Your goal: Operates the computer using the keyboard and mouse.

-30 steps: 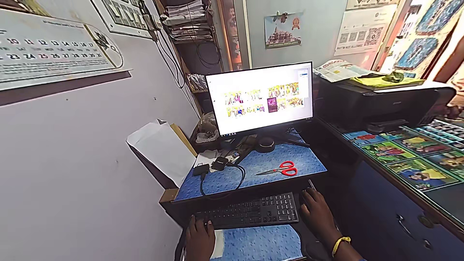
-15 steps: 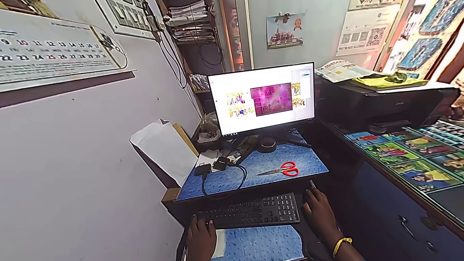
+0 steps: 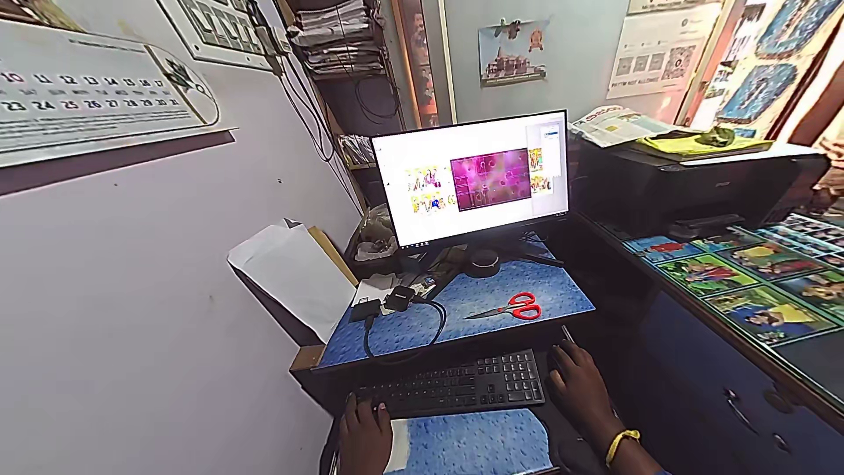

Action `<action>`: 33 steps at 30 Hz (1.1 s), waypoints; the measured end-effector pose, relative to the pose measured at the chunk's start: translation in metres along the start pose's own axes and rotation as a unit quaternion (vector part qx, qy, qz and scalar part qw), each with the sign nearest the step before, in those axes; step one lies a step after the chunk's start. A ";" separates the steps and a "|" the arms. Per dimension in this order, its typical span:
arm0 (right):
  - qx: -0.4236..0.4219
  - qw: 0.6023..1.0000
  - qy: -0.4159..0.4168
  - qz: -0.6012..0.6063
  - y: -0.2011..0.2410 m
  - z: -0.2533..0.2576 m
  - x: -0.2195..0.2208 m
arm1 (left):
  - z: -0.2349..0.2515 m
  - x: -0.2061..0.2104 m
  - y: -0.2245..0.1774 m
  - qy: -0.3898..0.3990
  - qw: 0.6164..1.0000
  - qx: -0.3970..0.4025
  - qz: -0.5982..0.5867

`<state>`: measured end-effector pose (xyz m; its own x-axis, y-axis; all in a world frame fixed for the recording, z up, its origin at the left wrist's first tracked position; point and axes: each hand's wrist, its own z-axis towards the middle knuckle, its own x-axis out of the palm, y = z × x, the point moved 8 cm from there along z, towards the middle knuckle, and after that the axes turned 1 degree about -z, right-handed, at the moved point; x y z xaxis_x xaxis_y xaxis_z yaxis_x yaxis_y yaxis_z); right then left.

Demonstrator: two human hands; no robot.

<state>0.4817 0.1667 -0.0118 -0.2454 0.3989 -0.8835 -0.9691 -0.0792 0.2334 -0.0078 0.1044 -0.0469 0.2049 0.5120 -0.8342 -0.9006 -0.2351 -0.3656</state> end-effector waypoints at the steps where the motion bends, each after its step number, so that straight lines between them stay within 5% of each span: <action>1: -0.003 1.000 0.002 0.000 0.000 0.000 0.001 | 0.000 0.000 0.000 0.002 1.000 0.000 0.000; 33: -0.028 0.999 -0.018 0.002 0.005 -0.001 -0.003 | 0.000 -0.001 0.000 -0.010 1.000 0.004 0.001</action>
<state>0.4775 0.1643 -0.0089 -0.2483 0.4316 -0.8672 -0.9684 -0.1308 0.2122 -0.0076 0.1038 -0.0457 0.1951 0.5288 -0.8260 -0.9043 -0.2291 -0.3603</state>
